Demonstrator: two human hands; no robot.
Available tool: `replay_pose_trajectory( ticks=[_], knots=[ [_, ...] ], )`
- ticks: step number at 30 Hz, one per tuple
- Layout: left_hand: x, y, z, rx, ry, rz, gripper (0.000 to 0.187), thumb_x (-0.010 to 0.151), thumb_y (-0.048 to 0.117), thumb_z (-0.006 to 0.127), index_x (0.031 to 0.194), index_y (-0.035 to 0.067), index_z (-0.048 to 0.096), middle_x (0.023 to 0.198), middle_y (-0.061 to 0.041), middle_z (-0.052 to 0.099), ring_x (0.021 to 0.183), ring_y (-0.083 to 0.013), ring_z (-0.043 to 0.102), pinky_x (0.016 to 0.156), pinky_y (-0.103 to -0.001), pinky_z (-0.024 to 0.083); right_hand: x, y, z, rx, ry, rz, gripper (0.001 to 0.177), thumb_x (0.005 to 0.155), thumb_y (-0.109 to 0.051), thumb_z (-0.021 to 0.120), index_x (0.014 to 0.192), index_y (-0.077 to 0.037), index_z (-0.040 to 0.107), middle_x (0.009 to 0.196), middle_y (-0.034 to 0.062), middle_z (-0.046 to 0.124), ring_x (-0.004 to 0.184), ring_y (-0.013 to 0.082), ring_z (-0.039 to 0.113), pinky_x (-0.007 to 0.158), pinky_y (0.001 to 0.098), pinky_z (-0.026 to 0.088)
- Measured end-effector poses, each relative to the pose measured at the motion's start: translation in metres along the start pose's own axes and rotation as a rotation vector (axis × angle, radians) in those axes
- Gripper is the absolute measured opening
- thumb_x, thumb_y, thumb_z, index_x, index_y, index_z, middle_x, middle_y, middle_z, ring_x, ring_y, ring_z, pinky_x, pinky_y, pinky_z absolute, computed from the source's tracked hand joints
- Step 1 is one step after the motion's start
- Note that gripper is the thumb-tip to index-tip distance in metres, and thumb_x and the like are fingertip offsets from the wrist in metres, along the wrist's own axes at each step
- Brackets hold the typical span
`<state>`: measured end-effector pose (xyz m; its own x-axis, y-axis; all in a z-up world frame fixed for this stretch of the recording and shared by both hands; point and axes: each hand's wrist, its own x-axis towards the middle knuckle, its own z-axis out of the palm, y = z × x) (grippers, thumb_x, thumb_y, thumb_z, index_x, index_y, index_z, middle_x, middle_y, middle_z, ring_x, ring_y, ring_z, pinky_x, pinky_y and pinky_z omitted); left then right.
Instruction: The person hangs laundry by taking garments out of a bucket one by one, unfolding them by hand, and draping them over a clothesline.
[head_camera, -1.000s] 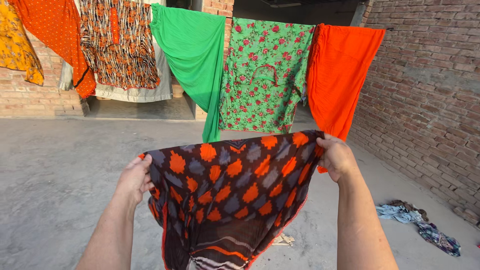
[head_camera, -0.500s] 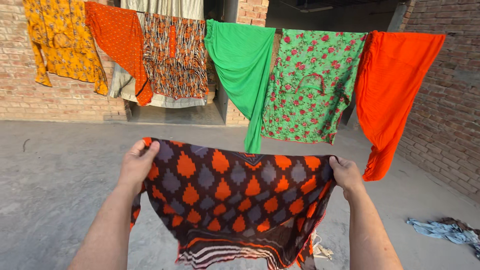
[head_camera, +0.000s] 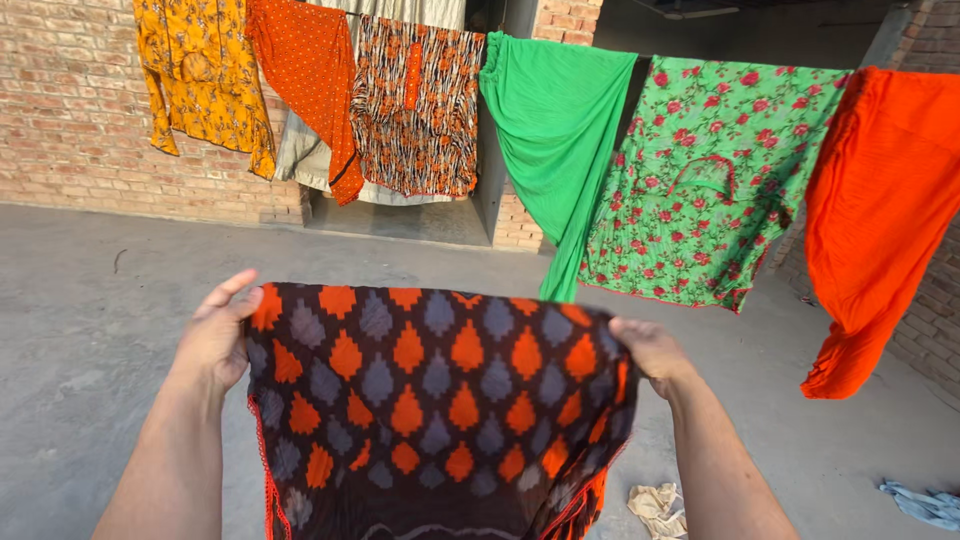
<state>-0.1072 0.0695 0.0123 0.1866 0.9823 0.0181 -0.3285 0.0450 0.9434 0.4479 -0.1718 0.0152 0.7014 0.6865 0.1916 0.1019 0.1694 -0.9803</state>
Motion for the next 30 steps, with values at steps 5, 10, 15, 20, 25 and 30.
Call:
replay_pose_trajectory(
  ticks=[5, 10, 15, 20, 25, 30],
  knots=[
    [0.035, 0.020, -0.020, 0.176, 0.201, 0.192, 0.031, 0.095, 0.005, 0.066, 0.125, 0.011, 0.072, 0.094, -0.006, 0.074, 0.081, -0.0175, 0.066, 0.065, -0.032, 0.049, 0.034, -0.014, 0.034, 0.325, -0.188, 0.057, 0.038, 0.095, -0.038, 0.055, 0.106, -0.006, 0.071, 0.098, 0.0046, 0.079, 0.085, 0.0175, 0.074, 0.079, 0.0399, 0.059],
    [0.077, 0.016, -0.038, 0.604, 0.228, 0.396, 0.017, 0.095, 0.002, 0.071, 0.109, 0.006, 0.079, 0.090, -0.003, 0.070, 0.076, -0.0087, 0.060, 0.064, -0.025, 0.049, 0.106, 0.017, 0.094, -0.095, -0.191, -0.042, 0.031, 0.098, -0.030, 0.069, 0.101, -0.001, 0.076, 0.091, 0.0038, 0.077, 0.079, 0.0144, 0.066, 0.076, 0.0329, 0.054],
    [0.124, 0.027, -0.029, 0.308, 0.416, 0.566, 0.013, 0.102, 0.013, 0.066, 0.111, 0.008, 0.073, 0.092, -0.001, 0.071, 0.076, -0.0080, 0.060, 0.065, -0.025, 0.048, 0.159, 0.029, 0.175, 0.068, -0.031, -0.209, 0.026, 0.098, -0.026, 0.072, 0.104, -0.001, 0.076, 0.092, 0.0009, 0.074, 0.077, 0.0094, 0.061, 0.070, 0.0270, 0.051],
    [0.135, 0.043, 0.019, 1.287, 0.096, 0.193, 0.039, 0.088, 0.046, 0.075, 0.117, 0.021, 0.080, 0.106, -0.015, 0.079, 0.101, -0.0274, 0.072, 0.091, -0.040, 0.055, 0.155, -0.001, 0.289, 0.142, -0.604, 0.009, 0.035, 0.098, -0.029, 0.065, 0.113, 0.002, 0.074, 0.096, 0.0027, 0.077, 0.082, 0.0119, 0.067, 0.077, 0.0291, 0.054],
    [0.136, 0.044, 0.062, 1.598, 0.001, -0.070, 0.061, 0.081, 0.053, 0.075, 0.135, 0.028, 0.065, 0.132, -0.007, 0.070, 0.116, -0.0273, 0.070, 0.102, -0.042, 0.055, 0.126, -0.044, 0.388, -0.076, -0.965, -0.141, 0.035, 0.097, -0.024, 0.067, 0.122, -0.001, 0.072, 0.111, 0.0001, 0.074, 0.102, 0.0074, 0.064, 0.091, 0.0248, 0.050],
    [0.193, 0.036, 0.043, 1.077, -0.294, 0.260, 0.068, 0.081, 0.035, 0.073, 0.141, 0.009, 0.056, 0.131, -0.009, 0.066, 0.117, -0.0224, 0.060, 0.100, -0.037, 0.047, 0.100, -0.062, 0.480, -0.002, -1.183, -0.148, 0.033, 0.097, -0.024, 0.065, 0.122, -0.004, 0.072, 0.111, 0.0000, 0.074, 0.103, 0.0081, 0.065, 0.091, 0.0247, 0.051]
  ],
)
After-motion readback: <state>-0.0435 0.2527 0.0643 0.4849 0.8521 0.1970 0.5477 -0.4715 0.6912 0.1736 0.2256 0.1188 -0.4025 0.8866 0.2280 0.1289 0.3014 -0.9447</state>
